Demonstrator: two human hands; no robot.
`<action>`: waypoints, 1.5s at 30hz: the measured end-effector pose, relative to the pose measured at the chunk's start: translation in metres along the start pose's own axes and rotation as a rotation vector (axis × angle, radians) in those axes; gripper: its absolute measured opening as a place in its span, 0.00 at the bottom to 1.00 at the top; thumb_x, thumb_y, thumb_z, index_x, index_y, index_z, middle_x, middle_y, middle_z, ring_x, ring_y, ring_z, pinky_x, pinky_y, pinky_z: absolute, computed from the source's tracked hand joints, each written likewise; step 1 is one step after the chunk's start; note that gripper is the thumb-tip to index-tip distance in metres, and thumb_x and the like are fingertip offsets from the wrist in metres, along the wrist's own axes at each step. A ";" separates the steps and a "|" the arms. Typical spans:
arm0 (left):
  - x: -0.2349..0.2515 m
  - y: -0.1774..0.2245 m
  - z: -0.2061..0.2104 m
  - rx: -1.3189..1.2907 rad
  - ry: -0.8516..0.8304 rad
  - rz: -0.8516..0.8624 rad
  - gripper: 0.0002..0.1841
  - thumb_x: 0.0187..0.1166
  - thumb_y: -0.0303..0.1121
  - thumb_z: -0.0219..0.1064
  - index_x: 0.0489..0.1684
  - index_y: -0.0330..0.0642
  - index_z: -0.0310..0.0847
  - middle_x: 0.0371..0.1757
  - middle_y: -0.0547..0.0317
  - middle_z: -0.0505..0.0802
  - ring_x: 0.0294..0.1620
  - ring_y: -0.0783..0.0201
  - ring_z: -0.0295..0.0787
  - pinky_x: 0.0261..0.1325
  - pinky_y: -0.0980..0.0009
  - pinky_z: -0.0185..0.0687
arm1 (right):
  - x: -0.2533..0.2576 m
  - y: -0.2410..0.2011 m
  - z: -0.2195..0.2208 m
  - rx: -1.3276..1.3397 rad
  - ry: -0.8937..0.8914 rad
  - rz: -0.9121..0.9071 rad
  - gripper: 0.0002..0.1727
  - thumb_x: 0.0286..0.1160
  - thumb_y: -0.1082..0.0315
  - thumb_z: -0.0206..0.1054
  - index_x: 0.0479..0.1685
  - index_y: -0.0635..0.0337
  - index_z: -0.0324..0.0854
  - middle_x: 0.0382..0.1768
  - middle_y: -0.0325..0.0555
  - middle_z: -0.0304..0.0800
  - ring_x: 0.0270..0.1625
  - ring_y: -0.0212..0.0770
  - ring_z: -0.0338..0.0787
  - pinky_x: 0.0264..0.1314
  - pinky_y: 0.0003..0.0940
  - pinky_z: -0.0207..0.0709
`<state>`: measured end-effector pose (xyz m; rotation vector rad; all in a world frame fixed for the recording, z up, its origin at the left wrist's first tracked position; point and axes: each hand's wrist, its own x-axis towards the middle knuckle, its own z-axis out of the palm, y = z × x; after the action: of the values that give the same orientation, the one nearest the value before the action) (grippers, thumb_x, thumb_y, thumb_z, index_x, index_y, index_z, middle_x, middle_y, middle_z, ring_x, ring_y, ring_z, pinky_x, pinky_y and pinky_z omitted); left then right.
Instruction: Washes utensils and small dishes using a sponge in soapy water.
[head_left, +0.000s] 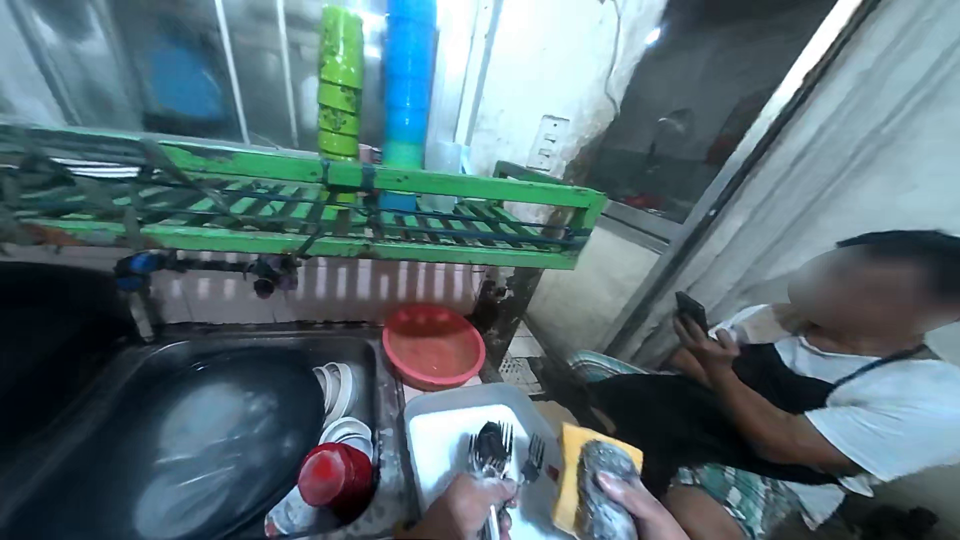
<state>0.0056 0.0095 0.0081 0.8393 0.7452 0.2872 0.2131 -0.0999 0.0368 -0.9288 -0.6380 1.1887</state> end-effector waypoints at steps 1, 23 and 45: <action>0.002 -0.001 0.000 0.006 0.083 0.012 0.08 0.88 0.34 0.62 0.51 0.38 0.78 0.30 0.61 0.85 0.21 0.70 0.80 0.28 0.75 0.82 | -0.003 0.000 0.004 -0.058 0.012 0.021 0.35 0.52 0.59 0.87 0.62 0.52 0.74 0.44 0.44 0.97 0.46 0.41 0.97 0.52 0.43 0.92; -0.011 -0.003 0.005 -0.063 0.038 0.136 0.05 0.84 0.27 0.63 0.49 0.37 0.79 0.29 0.61 0.87 0.19 0.71 0.79 0.24 0.75 0.81 | 0.031 0.000 0.042 -0.760 0.441 0.007 0.48 0.68 0.62 0.77 0.89 0.62 0.54 0.70 0.65 0.79 0.65 0.53 0.87 0.66 0.54 0.83; -0.003 -0.002 0.002 -0.130 0.166 0.244 0.11 0.77 0.26 0.71 0.52 0.33 0.83 0.45 0.56 0.93 0.43 0.68 0.88 0.49 0.70 0.83 | 0.024 -0.011 0.034 -1.112 0.038 0.450 0.32 0.71 0.62 0.77 0.73 0.68 0.74 0.56 0.62 0.90 0.58 0.53 0.91 0.68 0.55 0.82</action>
<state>0.0050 0.0058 0.0085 0.7888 0.7700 0.6233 0.1970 -0.0695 0.0616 -2.1045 -1.1292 1.1652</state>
